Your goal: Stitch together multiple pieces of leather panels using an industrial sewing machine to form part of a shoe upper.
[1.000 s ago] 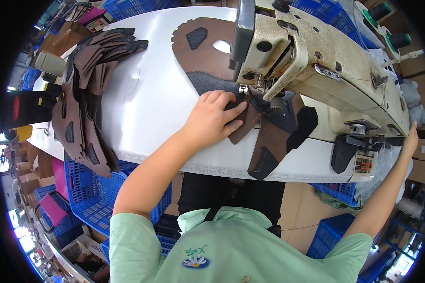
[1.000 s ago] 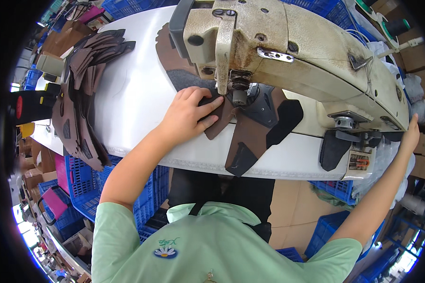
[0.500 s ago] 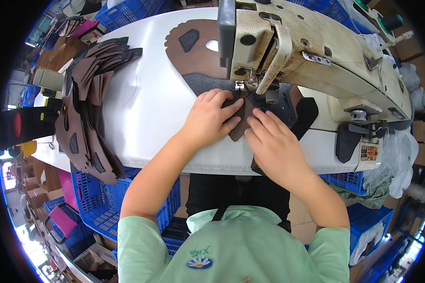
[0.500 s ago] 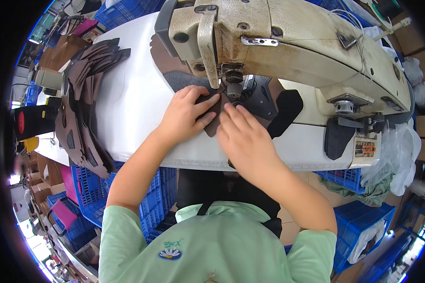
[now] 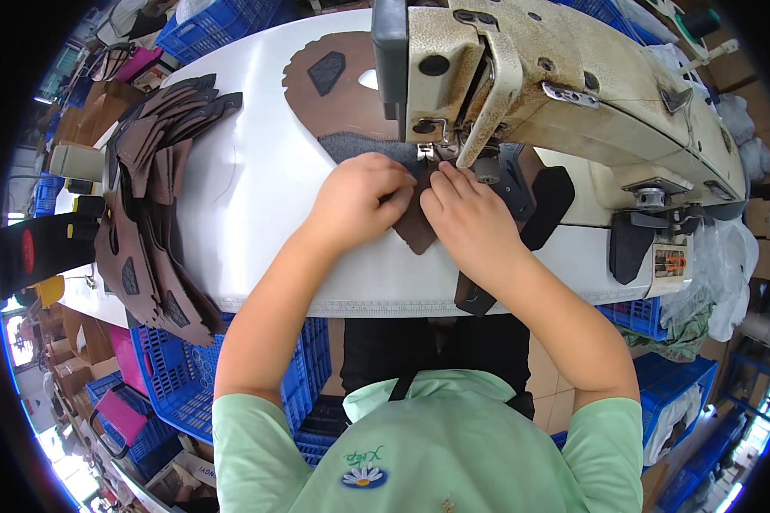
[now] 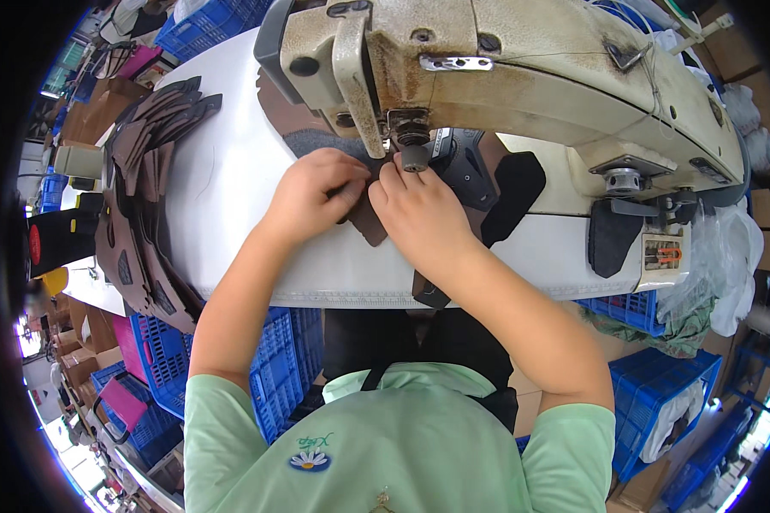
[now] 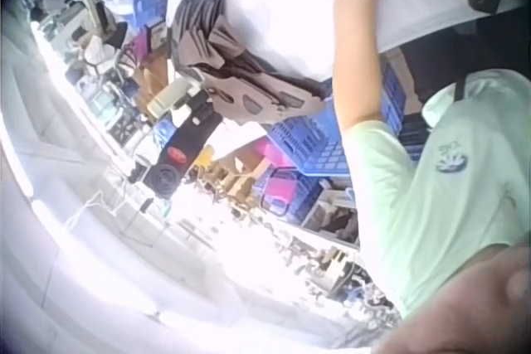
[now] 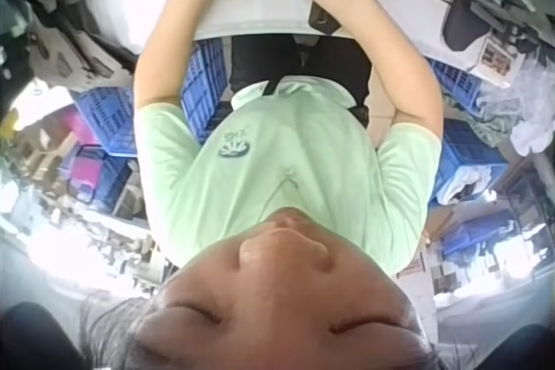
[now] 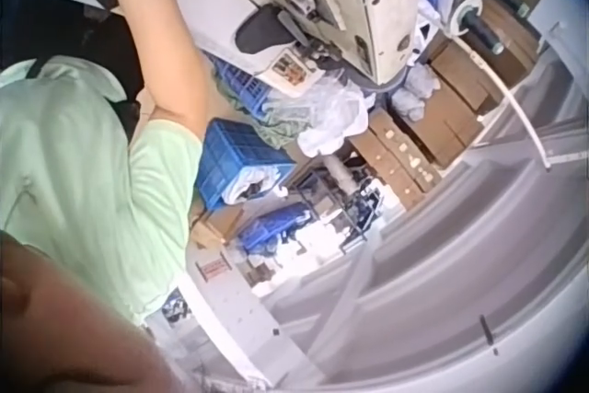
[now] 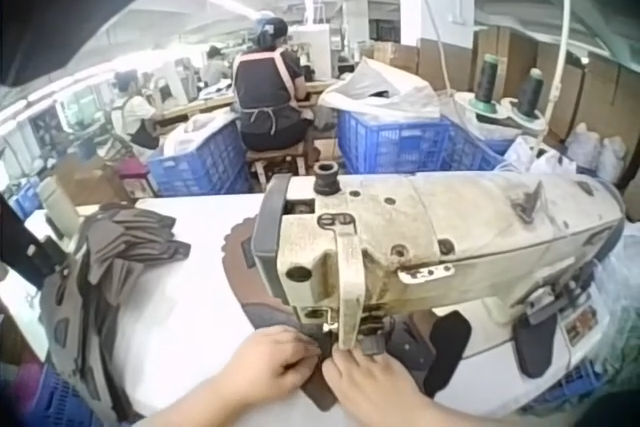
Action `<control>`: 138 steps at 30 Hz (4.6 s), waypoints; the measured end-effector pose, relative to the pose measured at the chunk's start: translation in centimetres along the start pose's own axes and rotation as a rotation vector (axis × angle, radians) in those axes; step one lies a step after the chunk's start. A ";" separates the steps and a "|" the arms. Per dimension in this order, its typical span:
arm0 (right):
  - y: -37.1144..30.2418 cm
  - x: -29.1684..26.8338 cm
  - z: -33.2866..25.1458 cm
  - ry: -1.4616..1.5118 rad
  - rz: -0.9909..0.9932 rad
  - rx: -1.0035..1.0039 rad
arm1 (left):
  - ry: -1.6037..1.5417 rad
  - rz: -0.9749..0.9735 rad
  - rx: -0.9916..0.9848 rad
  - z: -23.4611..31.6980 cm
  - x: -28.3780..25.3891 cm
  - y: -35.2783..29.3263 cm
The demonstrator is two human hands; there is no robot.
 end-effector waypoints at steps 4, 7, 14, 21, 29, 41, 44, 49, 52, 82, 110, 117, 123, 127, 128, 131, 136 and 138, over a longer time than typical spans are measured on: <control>-0.2 0.5 -0.2 -0.007 -0.058 -0.016 | 0.077 0.131 -0.199 -0.9 -0.3 1.0; 0.0 -0.1 -0.6 -0.083 -0.095 0.009 | 0.167 0.104 -0.215 -1.2 0.2 1.3; 0.3 0.3 -0.7 0.068 -0.093 0.158 | 0.326 -0.047 -0.162 -2.0 1.8 1.0; -0.8 1.3 -1.1 0.226 0.008 0.204 | 0.352 -0.179 -0.160 -2.3 1.5 0.2; -1.3 1.4 -1.4 0.255 0.147 0.141 | 0.411 -0.180 -0.147 -2.0 1.0 -0.4; -1.3 1.6 -1.3 0.289 0.172 0.158 | 0.393 -0.033 -0.041 -2.3 1.1 0.1; -1.2 1.5 -1.3 0.296 0.162 0.163 | 0.446 -0.261 -0.150 -2.5 0.8 0.2; -1.2 1.7 -1.3 0.279 0.170 0.156 | 0.453 -0.252 -0.138 -2.7 0.8 0.3; -1.2 1.6 -1.3 0.300 0.157 0.163 | 0.447 -0.255 -0.142 -2.6 0.8 0.3; -1.9 0.7 -0.1 0.397 0.139 0.177 | 0.464 -0.193 -0.125 -3.0 1.1 -0.1; -1.7 0.9 -0.5 0.394 0.198 0.085 | 0.489 -0.261 -0.115 -3.2 0.8 0.2; -1.7 1.0 -0.6 0.397 0.212 0.087 | 0.474 -0.270 -0.114 -3.2 0.6 0.3; -1.4 1.1 -0.8 0.398 0.206 0.106 | 0.457 -0.303 -0.140 -3.5 0.3 0.6; -1.5 1.2 -0.9 0.386 0.202 0.107 | 0.438 -0.328 -0.141 -3.5 0.2 0.9; -1.3 1.2 -0.9 0.385 0.198 0.113 | 0.438 -0.334 -0.142 -3.5 0.2 1.0; -1.3 1.3 -0.9 0.376 0.191 0.122 | 0.425 -0.336 -0.147 -3.5 0.1 1.1; -1.0 1.3 -1.2 0.364 0.196 0.134 | 0.428 -0.310 -0.114 -4.0 0.1 1.2; -1.0 1.6 -1.2 0.350 0.207 0.144 | 0.421 -0.304 -0.102 -4.1 0.2 1.4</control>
Point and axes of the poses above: each hand's wrist, its own y-axis towards the middle knuckle, its own x-axis out of the palm, z = x × y, the point moved 2 cm from there along y, towards the middle knuckle, and after that the axes turned 11 degrees about y, right-handed, at the moved point
